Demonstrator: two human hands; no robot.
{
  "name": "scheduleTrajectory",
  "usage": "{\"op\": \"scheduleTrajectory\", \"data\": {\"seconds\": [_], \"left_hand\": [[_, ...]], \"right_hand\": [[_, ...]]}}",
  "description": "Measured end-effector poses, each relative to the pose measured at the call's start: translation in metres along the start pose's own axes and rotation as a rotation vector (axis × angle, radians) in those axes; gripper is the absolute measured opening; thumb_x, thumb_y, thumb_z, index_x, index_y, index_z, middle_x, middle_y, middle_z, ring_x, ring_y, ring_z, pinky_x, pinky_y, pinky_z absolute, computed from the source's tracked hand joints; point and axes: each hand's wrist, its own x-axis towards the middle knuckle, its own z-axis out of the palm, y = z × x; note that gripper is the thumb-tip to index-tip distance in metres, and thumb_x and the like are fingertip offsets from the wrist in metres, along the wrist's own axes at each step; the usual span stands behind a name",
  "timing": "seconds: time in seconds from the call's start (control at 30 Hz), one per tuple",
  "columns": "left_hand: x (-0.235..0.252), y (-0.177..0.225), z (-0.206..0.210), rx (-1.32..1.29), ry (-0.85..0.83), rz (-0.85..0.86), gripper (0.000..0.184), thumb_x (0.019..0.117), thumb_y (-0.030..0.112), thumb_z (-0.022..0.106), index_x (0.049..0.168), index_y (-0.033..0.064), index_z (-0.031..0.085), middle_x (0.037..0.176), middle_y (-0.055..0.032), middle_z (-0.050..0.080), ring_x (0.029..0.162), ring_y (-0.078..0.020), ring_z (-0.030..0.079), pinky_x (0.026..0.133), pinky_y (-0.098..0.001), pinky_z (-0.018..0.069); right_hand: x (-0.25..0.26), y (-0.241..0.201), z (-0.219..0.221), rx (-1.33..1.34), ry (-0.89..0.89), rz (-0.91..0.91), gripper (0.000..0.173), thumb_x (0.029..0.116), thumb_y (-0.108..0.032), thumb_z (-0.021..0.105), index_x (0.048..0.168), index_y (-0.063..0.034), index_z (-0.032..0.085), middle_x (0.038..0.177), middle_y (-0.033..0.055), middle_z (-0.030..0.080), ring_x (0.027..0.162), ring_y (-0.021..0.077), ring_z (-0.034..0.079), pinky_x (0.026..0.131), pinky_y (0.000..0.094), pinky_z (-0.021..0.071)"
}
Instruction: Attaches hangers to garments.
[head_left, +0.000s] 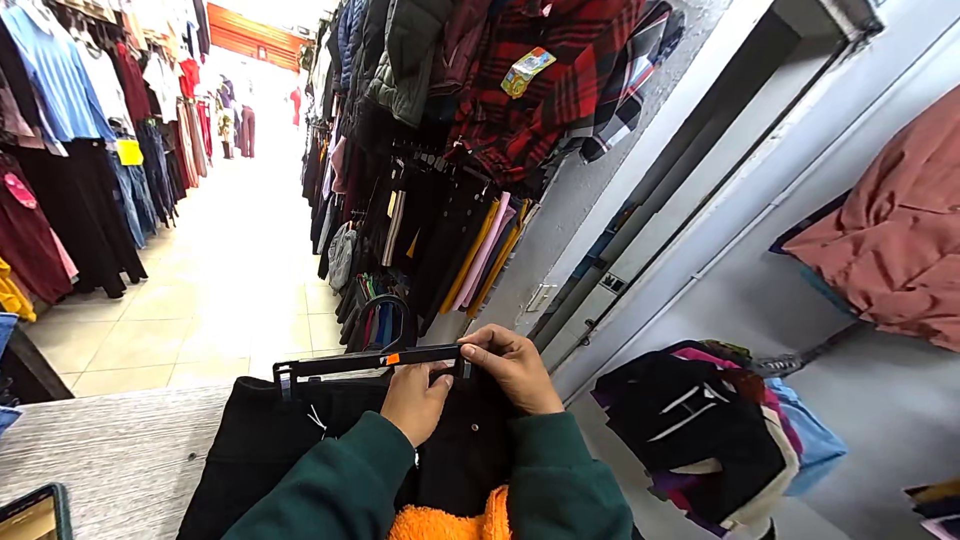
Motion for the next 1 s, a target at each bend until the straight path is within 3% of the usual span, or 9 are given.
{"op": "scheduleTrajectory", "data": {"seconds": [0.17, 0.3, 0.43, 0.5, 0.53, 0.63, 0.8, 0.9, 1.0], "left_hand": [[-0.002, -0.003, 0.009, -0.113, 0.07, 0.06, 0.033, 0.1036, 0.018, 0.057, 0.129, 0.0001, 0.067, 0.132, -0.0174, 0.065, 0.132, -0.0248, 0.056, 0.116, -0.042, 0.0378], [-0.003, -0.004, 0.008, -0.137, 0.077, 0.088, 0.032, 0.1033, 0.018, 0.06, 0.129, -0.0005, 0.067, 0.131, -0.0206, 0.066, 0.128, -0.0299, 0.059, 0.114, -0.0484, 0.0415], [0.0, -0.01, 0.008, -0.113, 0.079, 0.087, 0.033, 0.1047, 0.019, 0.058, 0.131, -0.0003, 0.066, 0.133, -0.023, 0.064, 0.129, -0.0331, 0.058, 0.112, -0.0502, 0.0427], [0.004, -0.011, 0.009, -0.082, 0.046, 0.095, 0.035, 0.1061, 0.02, 0.056, 0.133, -0.0003, 0.064, 0.136, -0.0232, 0.062, 0.132, -0.0335, 0.055, 0.115, -0.0505, 0.0398], [0.005, -0.012, 0.01, -0.076, 0.031, 0.102, 0.035, 0.1066, 0.02, 0.055, 0.133, -0.0006, 0.064, 0.137, -0.0231, 0.062, 0.133, -0.0333, 0.055, 0.115, -0.0506, 0.0389], [0.006, -0.014, 0.009, -0.098, 0.017, 0.107, 0.035, 0.1066, 0.02, 0.054, 0.133, -0.0014, 0.064, 0.137, -0.0219, 0.062, 0.133, -0.032, 0.055, 0.115, -0.0502, 0.0382], [0.006, -0.011, 0.008, -0.089, -0.001, 0.126, 0.036, 0.107, 0.018, 0.053, 0.134, -0.0029, 0.062, 0.137, -0.0233, 0.061, 0.134, -0.0332, 0.054, 0.115, -0.051, 0.0381], [0.007, -0.013, 0.009, -0.112, 0.011, 0.127, 0.035, 0.1066, 0.018, 0.054, 0.133, -0.002, 0.063, 0.136, -0.0229, 0.062, 0.132, -0.0325, 0.055, 0.114, -0.0506, 0.0394], [0.007, -0.012, 0.007, -0.08, -0.026, 0.15, 0.035, 0.107, 0.018, 0.053, 0.134, -0.0019, 0.063, 0.136, -0.023, 0.062, 0.133, -0.0331, 0.055, 0.115, -0.0521, 0.0386]], "right_hand": [[-0.002, -0.009, -0.008, -0.056, -0.069, -0.016, 0.01, 0.0868, -0.008, 0.075, 0.096, -0.0094, 0.076, 0.08, 0.003, 0.072, 0.069, 0.0105, 0.066, 0.065, 0.0273, 0.057], [0.0, -0.009, -0.013, -0.303, -0.134, -0.081, 0.017, 0.0947, -0.021, 0.067, 0.109, -0.0153, 0.074, 0.09, -0.0022, 0.074, 0.078, 0.0088, 0.069, 0.072, 0.0294, 0.0588], [0.005, 0.029, -0.044, -0.242, -0.216, 0.027, 0.052, 0.1058, -0.043, 0.039, 0.131, -0.0057, 0.064, 0.13, 0.0071, 0.068, 0.119, 0.0167, 0.065, 0.103, 0.0354, 0.0523], [-0.002, 0.031, -0.044, -0.257, -0.09, 0.291, 0.07, 0.1078, -0.055, 0.02, 0.136, -0.0044, 0.058, 0.127, 0.0063, 0.069, 0.112, 0.0092, 0.066, 0.096, 0.0304, 0.053], [-0.005, 0.029, -0.043, -0.327, -0.066, 0.376, 0.07, 0.108, -0.055, 0.017, 0.135, -0.0052, 0.058, 0.124, 0.007, 0.069, 0.108, 0.0083, 0.066, 0.094, 0.0313, 0.0532], [-0.008, 0.021, -0.042, -0.46, -0.208, 0.365, 0.053, 0.1104, -0.033, 0.029, 0.137, 0.0036, 0.056, 0.13, 0.0186, 0.064, 0.12, 0.0166, 0.061, 0.107, 0.04, 0.0462], [-0.008, 0.007, -0.04, -0.447, -0.084, 0.362, 0.032, 0.1072, -0.02, 0.049, 0.117, 0.0061, 0.064, 0.097, 0.0109, 0.068, 0.083, 0.0038, 0.061, 0.08, 0.0281, 0.0515], [-0.007, -0.007, -0.036, -0.435, -0.058, 0.226, 0.027, 0.1019, -0.009, 0.052, 0.114, 0.0121, 0.062, 0.099, 0.013, 0.066, 0.087, 0.0018, 0.06, 0.084, 0.0216, 0.051], [-0.014, -0.03, -0.029, -0.485, -0.173, 0.317, 0.029, 0.103, -0.004, 0.049, 0.121, 0.0161, 0.06, 0.111, 0.025, 0.066, 0.098, 0.0142, 0.062, 0.093, 0.0337, 0.0494]]}}
